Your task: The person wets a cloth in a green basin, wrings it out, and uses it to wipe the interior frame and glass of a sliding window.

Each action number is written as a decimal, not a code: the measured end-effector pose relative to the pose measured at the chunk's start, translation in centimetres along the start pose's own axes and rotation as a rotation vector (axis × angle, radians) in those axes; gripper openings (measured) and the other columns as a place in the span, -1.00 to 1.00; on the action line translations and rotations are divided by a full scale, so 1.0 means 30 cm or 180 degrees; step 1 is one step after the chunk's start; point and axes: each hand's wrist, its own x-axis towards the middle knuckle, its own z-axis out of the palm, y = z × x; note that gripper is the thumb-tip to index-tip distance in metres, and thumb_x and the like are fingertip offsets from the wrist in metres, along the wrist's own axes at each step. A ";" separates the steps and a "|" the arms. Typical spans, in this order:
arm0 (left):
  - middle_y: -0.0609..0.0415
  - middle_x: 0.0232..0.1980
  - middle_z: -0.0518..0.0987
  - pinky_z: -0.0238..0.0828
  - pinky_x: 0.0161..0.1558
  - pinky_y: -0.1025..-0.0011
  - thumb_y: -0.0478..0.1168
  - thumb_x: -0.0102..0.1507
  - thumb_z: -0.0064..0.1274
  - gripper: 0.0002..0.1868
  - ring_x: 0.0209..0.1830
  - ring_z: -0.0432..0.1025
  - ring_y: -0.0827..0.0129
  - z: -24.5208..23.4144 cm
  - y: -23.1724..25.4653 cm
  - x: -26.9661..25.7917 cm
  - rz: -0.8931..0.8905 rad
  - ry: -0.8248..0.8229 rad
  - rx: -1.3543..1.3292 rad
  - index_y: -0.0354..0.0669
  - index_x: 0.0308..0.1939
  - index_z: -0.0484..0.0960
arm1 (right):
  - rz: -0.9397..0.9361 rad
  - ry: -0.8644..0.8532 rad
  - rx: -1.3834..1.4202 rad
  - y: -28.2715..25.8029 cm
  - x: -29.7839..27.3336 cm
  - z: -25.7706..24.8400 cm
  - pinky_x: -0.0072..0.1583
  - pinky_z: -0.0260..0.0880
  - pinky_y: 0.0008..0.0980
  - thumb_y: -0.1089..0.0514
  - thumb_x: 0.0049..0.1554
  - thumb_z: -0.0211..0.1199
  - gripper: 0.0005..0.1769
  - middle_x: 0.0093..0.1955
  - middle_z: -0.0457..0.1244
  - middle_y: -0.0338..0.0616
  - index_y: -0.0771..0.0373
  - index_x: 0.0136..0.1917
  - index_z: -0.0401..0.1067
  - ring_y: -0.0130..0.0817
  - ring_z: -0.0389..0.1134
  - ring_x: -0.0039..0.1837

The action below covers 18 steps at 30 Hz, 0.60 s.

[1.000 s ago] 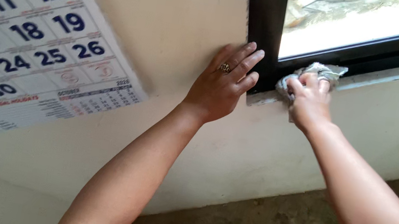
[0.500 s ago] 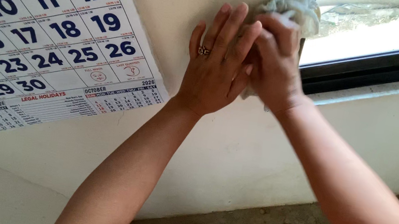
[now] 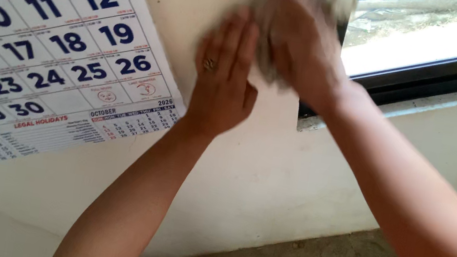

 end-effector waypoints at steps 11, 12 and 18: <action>-0.10 0.74 -0.15 -0.28 0.66 -0.03 -0.43 0.33 -0.06 -0.11 0.79 -0.23 0.09 -0.002 0.017 -0.048 -0.0049 -0.0062 -0.0048 -0.21 0.69 -0.13 | -0.0925 -0.0437 -0.2373 -0.011 -0.351 0.160 0.48 0.16 -0.02 0.09 0.33 0.09 -0.40 0.56 0.14 0.00 0.14 0.60 0.15 -0.01 0.21 0.51; -0.10 0.76 -0.15 -0.26 0.66 -0.02 -0.45 0.28 -0.09 -0.08 0.81 -0.22 0.07 -0.017 0.006 -0.054 -0.0029 -0.0121 -0.0104 -0.22 0.69 -0.13 | -0.0841 -0.0525 -0.1916 0.013 -0.367 0.139 0.45 0.20 -0.05 0.09 0.30 0.07 -0.40 0.54 0.17 -0.13 -0.03 0.59 0.15 -0.05 0.24 0.47; -0.10 0.70 -0.18 -0.26 0.64 -0.06 -0.39 0.28 -0.04 -0.06 0.74 -0.21 0.10 -0.064 -0.021 -0.015 -0.0066 0.0106 -0.0133 -0.19 0.69 -0.15 | -0.1100 0.0091 -0.3262 0.037 -0.039 0.031 0.40 0.16 0.19 0.08 0.24 0.27 -0.26 0.61 0.08 0.08 0.15 0.65 0.26 0.07 0.17 0.45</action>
